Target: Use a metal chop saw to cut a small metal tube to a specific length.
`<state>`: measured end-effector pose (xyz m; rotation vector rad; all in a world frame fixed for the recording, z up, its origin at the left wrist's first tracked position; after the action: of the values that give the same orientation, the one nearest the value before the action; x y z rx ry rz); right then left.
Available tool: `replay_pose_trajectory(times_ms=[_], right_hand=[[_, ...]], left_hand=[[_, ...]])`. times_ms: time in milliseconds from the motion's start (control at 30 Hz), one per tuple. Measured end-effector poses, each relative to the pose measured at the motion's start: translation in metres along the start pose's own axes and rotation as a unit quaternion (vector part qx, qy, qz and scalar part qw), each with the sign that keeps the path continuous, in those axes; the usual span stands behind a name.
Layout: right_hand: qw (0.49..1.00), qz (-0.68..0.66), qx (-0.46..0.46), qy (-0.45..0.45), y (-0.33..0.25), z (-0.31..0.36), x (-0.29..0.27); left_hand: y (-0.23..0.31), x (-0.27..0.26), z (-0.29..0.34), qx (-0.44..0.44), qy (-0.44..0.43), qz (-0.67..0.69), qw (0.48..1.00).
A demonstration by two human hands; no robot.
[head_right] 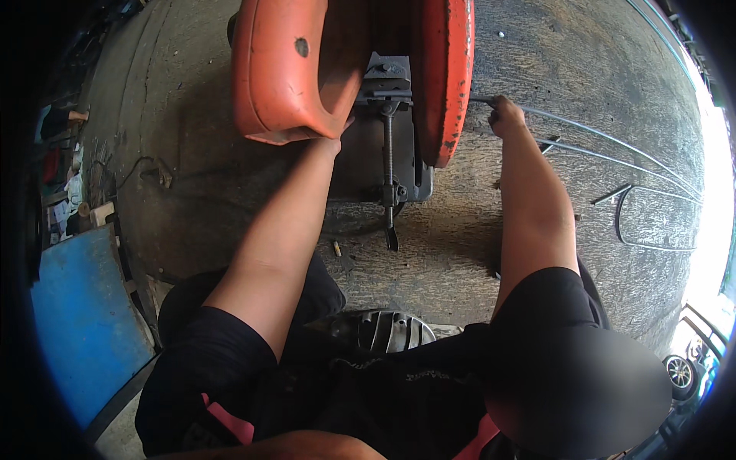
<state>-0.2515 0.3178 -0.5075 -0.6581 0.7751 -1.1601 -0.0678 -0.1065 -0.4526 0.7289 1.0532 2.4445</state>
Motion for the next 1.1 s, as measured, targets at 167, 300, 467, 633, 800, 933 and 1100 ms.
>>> replay_pose_trajectory(times_ms=[167, 300, 467, 633, 800, 933, 1100], right_hand=[[0.973, -0.211, 0.093, 0.020, -0.005, 0.026, 0.039], [0.970, -0.160, 0.163, 0.083, -0.006, 0.041, 0.040], [0.957, -0.229, 0.163, 0.069, 0.005, 0.015, 0.029], [0.963, -0.184, 0.104, 0.165, 0.018, -0.021, -0.024], [0.881, 0.426, -0.178, 0.100, -0.017, -0.011, -0.022], [0.987, -0.159, -0.020, -0.025, -0.007, 0.016, -0.009], [0.944, -0.325, 0.048, -0.003, -0.031, 0.058, 0.012]], left_hand=[[-0.001, -0.005, 0.007, 0.011, 0.006, 0.052, 0.999], [-0.019, -0.022, -0.026, 0.036, 0.005, 0.002, 0.999], [-0.030, -0.038, -0.067, 0.106, -0.008, -0.098, 0.989], [-0.024, -0.024, -0.033, 0.019, 0.007, 0.003, 1.000], [-0.004, -0.002, -0.002, 0.001, 0.005, 0.002, 1.000], [-0.002, -0.002, 0.003, 0.012, 0.009, 0.015, 1.000], [-0.002, -0.002, 0.004, 0.026, 0.016, 0.010, 0.999]])
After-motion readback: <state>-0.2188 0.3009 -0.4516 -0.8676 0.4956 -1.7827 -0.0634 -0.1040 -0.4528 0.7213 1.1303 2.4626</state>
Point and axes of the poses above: each hand's wrist, its own z-axis away from the middle knuckle, its own x-axis out of the palm, y = z × x, the point moved 8 cm from there along -z, towards the middle knuckle, and after that the axes turned 8 degrees about z, right-handed, at the moved point
